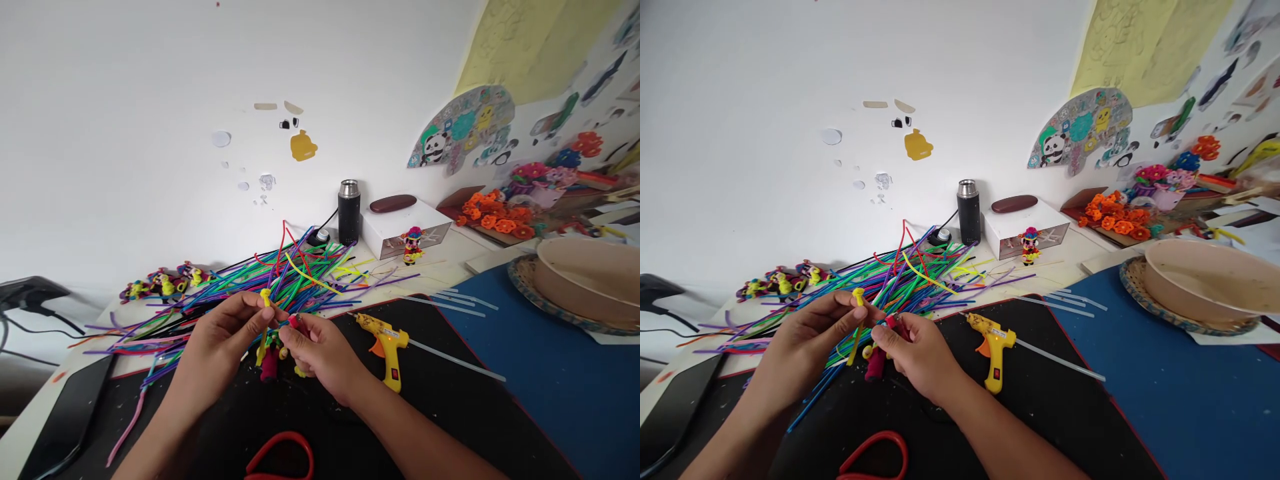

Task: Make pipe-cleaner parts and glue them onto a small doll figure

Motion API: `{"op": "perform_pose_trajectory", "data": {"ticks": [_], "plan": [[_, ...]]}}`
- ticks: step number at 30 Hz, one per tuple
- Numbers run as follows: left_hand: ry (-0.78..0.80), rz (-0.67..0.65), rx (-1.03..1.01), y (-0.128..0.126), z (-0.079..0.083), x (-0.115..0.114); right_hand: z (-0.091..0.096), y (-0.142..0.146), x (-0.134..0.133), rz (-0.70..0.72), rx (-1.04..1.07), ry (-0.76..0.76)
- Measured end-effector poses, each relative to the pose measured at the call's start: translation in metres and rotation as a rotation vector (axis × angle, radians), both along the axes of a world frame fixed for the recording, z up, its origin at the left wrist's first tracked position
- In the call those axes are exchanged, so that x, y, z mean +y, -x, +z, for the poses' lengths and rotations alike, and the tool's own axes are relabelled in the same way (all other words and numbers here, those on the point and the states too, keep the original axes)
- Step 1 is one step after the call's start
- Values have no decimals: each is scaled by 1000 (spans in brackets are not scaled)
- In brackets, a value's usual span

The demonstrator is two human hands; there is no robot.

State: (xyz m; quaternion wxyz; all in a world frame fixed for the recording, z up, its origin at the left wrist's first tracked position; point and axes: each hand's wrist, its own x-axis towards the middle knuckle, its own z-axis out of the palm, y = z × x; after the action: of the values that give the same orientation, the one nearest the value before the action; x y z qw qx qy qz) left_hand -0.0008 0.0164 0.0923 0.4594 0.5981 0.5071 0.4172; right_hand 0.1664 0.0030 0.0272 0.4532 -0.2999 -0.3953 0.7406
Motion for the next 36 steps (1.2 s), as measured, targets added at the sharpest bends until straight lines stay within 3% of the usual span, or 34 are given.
{"op": "perform_pose_trajectory", "data": {"ticks": [6,15,21,27,36], "plan": [[59,-1,-19,-5,7,-8,-2,0,3,-67,5,48],[198,8,-271,3,1,-3,4,0,2,-187,8,105],[226,40,-314,3,3,1,2,0,3,-183,67,127],[23,107,-70,11,-6,10,5,-7,6,-117,143,86],[-109,36,286,5,-16,8,2,-6,3,-49,113,37]]}}
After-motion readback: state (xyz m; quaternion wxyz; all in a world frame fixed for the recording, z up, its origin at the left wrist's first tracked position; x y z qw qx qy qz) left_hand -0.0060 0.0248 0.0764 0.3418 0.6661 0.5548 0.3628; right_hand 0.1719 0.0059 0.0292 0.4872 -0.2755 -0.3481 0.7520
